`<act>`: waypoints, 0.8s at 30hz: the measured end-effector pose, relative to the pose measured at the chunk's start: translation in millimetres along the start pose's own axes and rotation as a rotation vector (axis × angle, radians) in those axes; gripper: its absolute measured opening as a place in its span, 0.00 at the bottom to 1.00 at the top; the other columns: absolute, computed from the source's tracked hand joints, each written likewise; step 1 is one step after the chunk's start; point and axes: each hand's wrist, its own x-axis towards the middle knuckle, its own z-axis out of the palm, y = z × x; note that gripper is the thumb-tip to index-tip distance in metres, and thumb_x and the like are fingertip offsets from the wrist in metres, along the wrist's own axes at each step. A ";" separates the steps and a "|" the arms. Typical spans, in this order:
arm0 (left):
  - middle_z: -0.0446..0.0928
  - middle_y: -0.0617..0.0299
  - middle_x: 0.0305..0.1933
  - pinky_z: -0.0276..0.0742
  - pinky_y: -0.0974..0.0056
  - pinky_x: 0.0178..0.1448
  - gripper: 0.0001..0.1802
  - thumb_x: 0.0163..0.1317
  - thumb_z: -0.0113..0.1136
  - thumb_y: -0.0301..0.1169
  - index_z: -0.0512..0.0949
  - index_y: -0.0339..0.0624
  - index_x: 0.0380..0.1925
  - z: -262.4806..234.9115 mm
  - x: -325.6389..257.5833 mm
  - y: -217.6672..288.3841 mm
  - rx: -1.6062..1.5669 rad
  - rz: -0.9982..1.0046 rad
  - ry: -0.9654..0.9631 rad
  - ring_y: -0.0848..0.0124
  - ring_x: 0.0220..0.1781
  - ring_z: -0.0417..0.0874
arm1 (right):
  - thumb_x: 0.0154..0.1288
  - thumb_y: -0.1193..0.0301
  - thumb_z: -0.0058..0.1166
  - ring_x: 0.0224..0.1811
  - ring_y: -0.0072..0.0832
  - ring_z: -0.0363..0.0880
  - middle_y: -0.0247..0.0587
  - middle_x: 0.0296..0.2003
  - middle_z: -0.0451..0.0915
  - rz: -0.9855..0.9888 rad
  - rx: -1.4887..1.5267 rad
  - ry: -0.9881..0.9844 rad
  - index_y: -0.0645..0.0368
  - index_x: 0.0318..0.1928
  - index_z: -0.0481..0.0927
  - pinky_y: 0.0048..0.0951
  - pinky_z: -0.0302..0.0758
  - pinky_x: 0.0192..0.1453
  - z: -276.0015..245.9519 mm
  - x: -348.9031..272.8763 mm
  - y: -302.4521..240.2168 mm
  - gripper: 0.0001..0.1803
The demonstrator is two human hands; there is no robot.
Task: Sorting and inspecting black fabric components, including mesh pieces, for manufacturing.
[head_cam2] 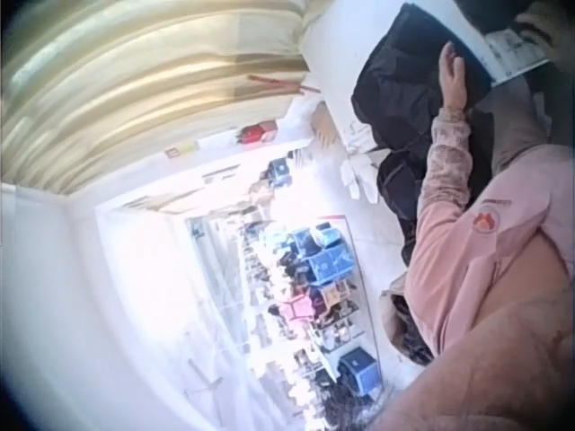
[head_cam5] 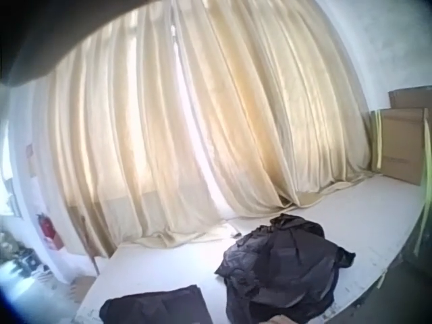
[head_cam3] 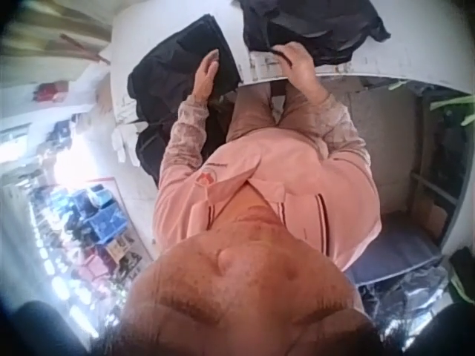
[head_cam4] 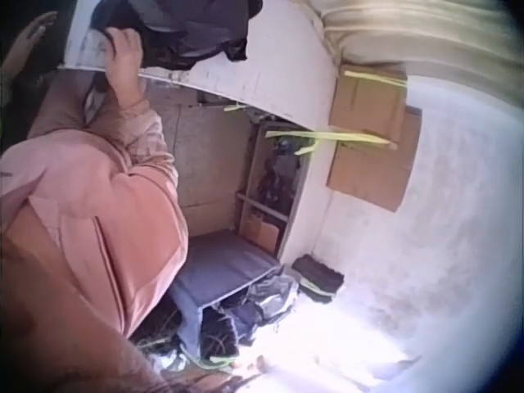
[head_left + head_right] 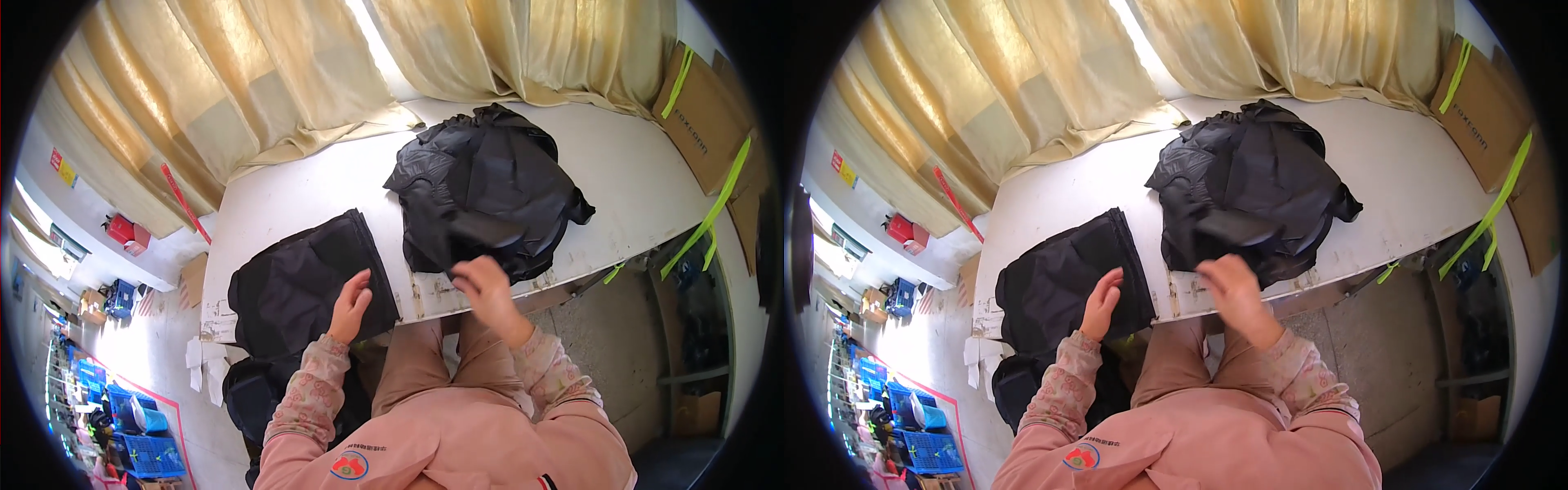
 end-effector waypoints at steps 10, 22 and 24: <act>0.71 0.55 0.61 0.69 0.62 0.64 0.33 0.56 0.62 0.22 0.63 0.33 0.62 42.1 2.0 5.2 -0.847 -0.389 0.103 0.64 0.58 0.76 | 0.59 0.69 0.59 0.34 0.32 0.82 0.42 0.29 0.81 0.317 0.340 -0.878 0.57 0.37 0.83 0.32 0.77 0.40 -11.2 -67.1 6.2 0.07; 0.69 0.46 0.62 0.65 0.62 0.67 0.41 0.54 0.58 0.18 0.55 0.38 0.69 130.2 -90.1 59.7 -0.014 0.190 -0.459 0.56 0.65 0.71 | 0.64 0.49 0.55 0.54 0.32 0.73 0.49 0.57 0.73 1.136 0.543 -0.581 0.62 0.66 0.63 0.34 0.75 0.48 39.3 -24.8 38.3 0.39; 0.69 0.48 0.62 0.65 0.61 0.67 0.40 0.56 0.59 0.21 0.55 0.39 0.69 124.6 -81.6 61.2 -0.064 0.263 -0.564 0.56 0.65 0.71 | 0.63 0.63 0.58 0.54 0.29 0.74 0.47 0.56 0.74 0.788 0.501 -0.479 0.66 0.62 0.67 0.27 0.74 0.51 69.5 -53.6 70.0 0.31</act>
